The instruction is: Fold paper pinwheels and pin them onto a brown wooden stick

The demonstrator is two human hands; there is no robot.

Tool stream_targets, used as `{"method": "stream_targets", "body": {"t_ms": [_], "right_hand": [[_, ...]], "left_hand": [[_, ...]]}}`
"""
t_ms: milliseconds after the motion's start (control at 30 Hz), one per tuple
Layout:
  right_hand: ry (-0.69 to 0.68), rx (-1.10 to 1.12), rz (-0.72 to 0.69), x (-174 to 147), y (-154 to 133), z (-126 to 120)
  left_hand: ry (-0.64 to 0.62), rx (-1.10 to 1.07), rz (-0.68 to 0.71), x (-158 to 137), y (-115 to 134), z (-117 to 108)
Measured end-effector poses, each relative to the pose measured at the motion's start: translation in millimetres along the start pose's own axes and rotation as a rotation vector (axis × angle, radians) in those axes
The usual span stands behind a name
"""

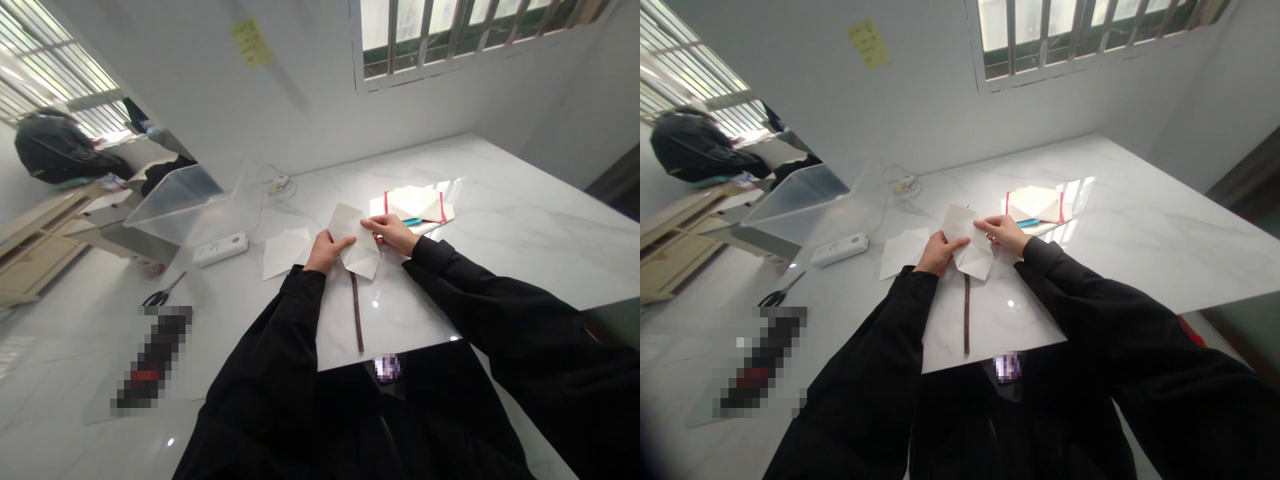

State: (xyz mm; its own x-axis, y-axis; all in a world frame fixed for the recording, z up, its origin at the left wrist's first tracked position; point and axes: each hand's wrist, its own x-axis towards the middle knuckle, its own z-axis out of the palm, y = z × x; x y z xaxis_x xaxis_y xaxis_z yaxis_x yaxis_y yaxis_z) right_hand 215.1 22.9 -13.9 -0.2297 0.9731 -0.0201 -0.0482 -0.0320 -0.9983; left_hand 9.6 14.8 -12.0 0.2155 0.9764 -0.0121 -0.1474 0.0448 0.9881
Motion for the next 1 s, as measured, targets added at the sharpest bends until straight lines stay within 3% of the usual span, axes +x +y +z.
{"method": "stream_targets", "body": {"t_ms": [167, 400, 1000], "right_hand": [[0.072, 0.088, 0.003, 1, -2, -1], [0.084, 0.027, -0.033, 0, -3, -3], [-0.025, -0.07, 0.026, -4, -10, -4]], "left_hand": [[-0.039, 0.045, -0.008, -2, 1, 1], [-0.066, 0.042, -0.009, -2, 3, 2], [-0.015, 0.009, -0.003, 2, 2, -4]]}}
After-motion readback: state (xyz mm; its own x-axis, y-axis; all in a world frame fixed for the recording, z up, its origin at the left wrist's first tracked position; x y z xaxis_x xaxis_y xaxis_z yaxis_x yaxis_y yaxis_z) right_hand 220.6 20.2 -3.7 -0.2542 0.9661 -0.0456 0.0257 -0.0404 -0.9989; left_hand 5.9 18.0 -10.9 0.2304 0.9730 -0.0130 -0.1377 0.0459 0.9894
